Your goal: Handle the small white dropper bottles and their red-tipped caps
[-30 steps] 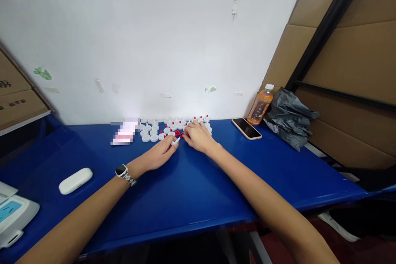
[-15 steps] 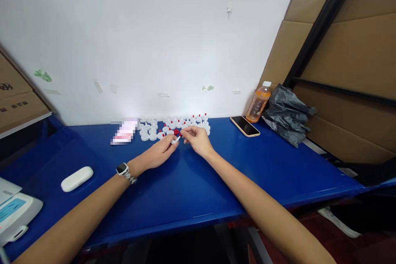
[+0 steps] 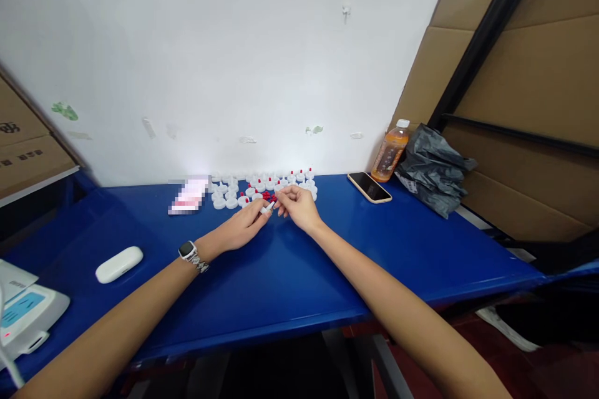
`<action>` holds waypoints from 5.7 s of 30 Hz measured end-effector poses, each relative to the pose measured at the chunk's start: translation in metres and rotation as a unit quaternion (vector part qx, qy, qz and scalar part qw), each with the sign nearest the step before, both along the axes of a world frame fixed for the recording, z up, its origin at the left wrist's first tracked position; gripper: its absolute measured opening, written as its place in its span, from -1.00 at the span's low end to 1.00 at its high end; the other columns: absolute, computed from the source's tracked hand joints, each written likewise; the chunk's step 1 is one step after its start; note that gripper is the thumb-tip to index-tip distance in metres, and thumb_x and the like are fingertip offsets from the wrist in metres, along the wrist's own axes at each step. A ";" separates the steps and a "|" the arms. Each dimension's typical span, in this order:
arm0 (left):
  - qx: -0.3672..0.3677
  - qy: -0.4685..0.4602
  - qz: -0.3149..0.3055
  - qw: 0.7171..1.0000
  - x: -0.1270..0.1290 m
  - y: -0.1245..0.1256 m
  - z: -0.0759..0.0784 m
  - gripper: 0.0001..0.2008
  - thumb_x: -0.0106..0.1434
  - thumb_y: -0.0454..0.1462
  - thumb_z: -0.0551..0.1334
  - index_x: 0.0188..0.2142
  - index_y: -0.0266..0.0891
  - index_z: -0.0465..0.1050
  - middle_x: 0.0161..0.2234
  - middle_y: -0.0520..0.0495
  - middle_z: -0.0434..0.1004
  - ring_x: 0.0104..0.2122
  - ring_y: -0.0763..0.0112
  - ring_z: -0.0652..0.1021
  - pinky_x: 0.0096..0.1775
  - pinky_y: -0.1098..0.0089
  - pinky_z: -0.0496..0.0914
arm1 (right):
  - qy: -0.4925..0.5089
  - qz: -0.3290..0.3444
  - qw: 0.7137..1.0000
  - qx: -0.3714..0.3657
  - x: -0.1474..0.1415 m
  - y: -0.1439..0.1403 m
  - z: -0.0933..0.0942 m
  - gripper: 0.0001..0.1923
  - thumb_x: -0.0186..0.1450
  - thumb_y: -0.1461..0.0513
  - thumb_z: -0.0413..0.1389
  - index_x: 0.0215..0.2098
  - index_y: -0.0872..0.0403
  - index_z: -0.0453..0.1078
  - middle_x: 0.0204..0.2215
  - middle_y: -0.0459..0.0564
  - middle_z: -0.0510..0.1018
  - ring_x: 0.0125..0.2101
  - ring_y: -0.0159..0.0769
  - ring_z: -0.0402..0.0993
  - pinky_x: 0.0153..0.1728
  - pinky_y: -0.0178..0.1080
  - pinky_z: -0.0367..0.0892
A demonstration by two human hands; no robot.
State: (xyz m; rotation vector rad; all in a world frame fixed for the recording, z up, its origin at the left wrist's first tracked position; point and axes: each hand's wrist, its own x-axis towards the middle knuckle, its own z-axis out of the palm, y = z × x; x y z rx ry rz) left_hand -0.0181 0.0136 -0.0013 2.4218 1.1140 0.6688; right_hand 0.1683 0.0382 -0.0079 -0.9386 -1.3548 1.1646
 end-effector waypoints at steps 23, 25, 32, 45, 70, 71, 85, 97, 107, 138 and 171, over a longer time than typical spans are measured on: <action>0.019 0.003 0.011 1.000 0.002 -0.003 -0.005 -0.70 0.47 -0.06 -0.18 -0.25 -0.16 0.13 -0.27 -0.06 0.32 -0.28 0.28 0.40 -0.20 0.22 0.34 | 0.042 0.014 0.999 -0.003 -0.011 -0.007 -0.005 -0.60 0.02 -0.04 0.36 -0.50 0.10 0.42 -0.62 -0.12 0.48 -0.63 -0.45 0.28 -0.55 -0.32 0.23; 0.029 0.003 0.011 1.000 0.002 -0.001 -0.006 -0.69 0.47 -0.07 -0.18 -0.26 -0.17 0.13 -0.28 -0.07 0.31 -0.27 0.27 0.40 -0.18 0.20 0.35 | 0.036 0.008 0.999 0.011 -0.013 -0.007 -0.006 -0.60 0.03 -0.04 0.35 -0.51 0.09 0.42 -0.64 -0.12 0.47 -0.63 -0.44 0.28 -0.55 -0.32 0.23; 0.065 -0.006 0.001 0.998 0.006 0.002 -0.001 -0.69 0.48 -0.08 -0.17 -0.22 -0.19 0.19 -0.25 -0.10 0.33 -0.22 0.25 0.39 -0.11 0.17 0.33 | 0.023 0.015 0.999 0.033 -0.009 -0.007 0.002 -0.61 0.04 -0.03 0.35 -0.47 0.10 0.41 -0.59 -0.10 0.51 -0.61 -0.44 0.31 -0.53 -0.32 0.26; -0.039 0.025 0.019 0.999 -0.001 0.003 -0.004 -0.70 0.39 -0.03 0.04 -0.19 -0.16 0.41 -0.43 0.04 0.46 -0.42 0.39 0.45 -0.38 0.38 0.26 | -0.327 -0.150 0.916 0.177 0.036 0.102 0.042 -0.93 0.18 0.29 0.12 -0.41 0.13 0.44 -0.48 -0.01 0.59 -0.46 -0.34 0.49 -0.39 -0.33 0.33; -0.016 0.021 0.016 1.000 -0.001 0.003 -0.006 -0.74 0.36 -0.06 0.06 -0.19 -0.14 0.41 -0.43 0.03 0.46 -0.42 0.38 0.45 -0.38 0.38 0.27 | -0.616 -0.052 0.760 0.202 0.022 0.121 0.034 -0.79 0.24 0.17 0.14 -0.32 0.10 0.59 -0.33 0.04 0.65 -0.27 -0.23 0.51 -0.20 -0.28 0.25; -0.017 0.020 0.017 1.000 -0.001 0.003 -0.006 -0.73 0.36 -0.06 0.06 -0.19 -0.14 0.41 -0.42 0.03 0.46 -0.41 0.38 0.46 -0.38 0.38 0.27 | -0.621 -0.050 0.756 0.200 0.021 0.121 0.035 -0.80 0.24 0.18 0.14 -0.33 0.09 0.59 -0.33 0.04 0.66 -0.25 -0.23 0.51 -0.18 -0.28 0.25; 0.068 -0.085 0.128 0.986 0.000 0.001 -0.003 -0.62 0.35 -0.01 0.11 0.01 -0.20 0.24 -0.07 -0.14 0.39 -0.23 0.31 0.48 -0.19 0.27 0.39 | -0.401 -0.127 0.878 0.231 0.021 0.051 0.060 -0.84 0.25 0.20 0.17 -0.36 0.10 0.57 -0.39 -0.02 0.64 -0.36 -0.29 0.48 -0.26 -0.29 0.28; -0.011 -0.037 0.031 0.999 -0.024 -0.005 -0.008 -0.69 0.44 -0.05 -0.05 -0.22 -0.18 0.31 -0.29 -0.04 0.40 -0.34 0.35 0.42 -0.26 0.32 0.32 | -0.491 -0.033 0.824 0.281 0.017 0.010 0.041 -0.78 0.37 0.17 0.08 -0.31 0.06 0.55 -0.34 0.02 0.60 -0.23 -0.20 0.34 -0.15 -0.19 0.17; -0.003 0.011 0.048 0.999 -0.027 -0.007 -0.011 -0.69 0.44 -0.04 -0.07 -0.24 -0.17 0.27 -0.23 -0.05 0.40 -0.29 0.32 0.43 -0.25 0.31 0.31 | -0.650 0.023 0.698 0.299 -0.007 0.035 0.029 -0.82 0.34 0.17 0.13 -0.22 0.05 0.56 -0.26 0.11 0.58 -0.14 -0.08 0.30 -0.13 -0.11 0.08; -0.011 -0.021 0.019 1.000 -0.009 -0.029 -0.006 -0.68 0.46 -0.06 -0.07 0.04 -0.20 0.17 -0.09 -0.18 0.47 -0.16 0.18 0.54 -0.17 0.23 0.37 | -0.042 0.085 0.996 0.001 0.000 -0.024 0.006 -0.67 0.09 0.03 0.35 -0.44 0.13 0.49 -0.52 -0.06 0.58 -0.54 -0.44 0.39 -0.42 -0.31 0.33; -0.245 -0.310 -0.040 0.918 0.010 -0.022 -0.011 -0.63 0.42 0.05 -0.04 -0.14 -0.20 0.21 -0.41 0.10 0.23 -0.46 0.51 0.39 -0.29 0.36 0.36 | -0.032 0.083 0.994 0.064 -0.005 -0.033 0.001 -0.63 0.16 -0.03 0.30 -0.46 0.09 0.40 -0.55 -0.08 0.53 -0.51 -0.37 0.44 -0.41 -0.29 0.33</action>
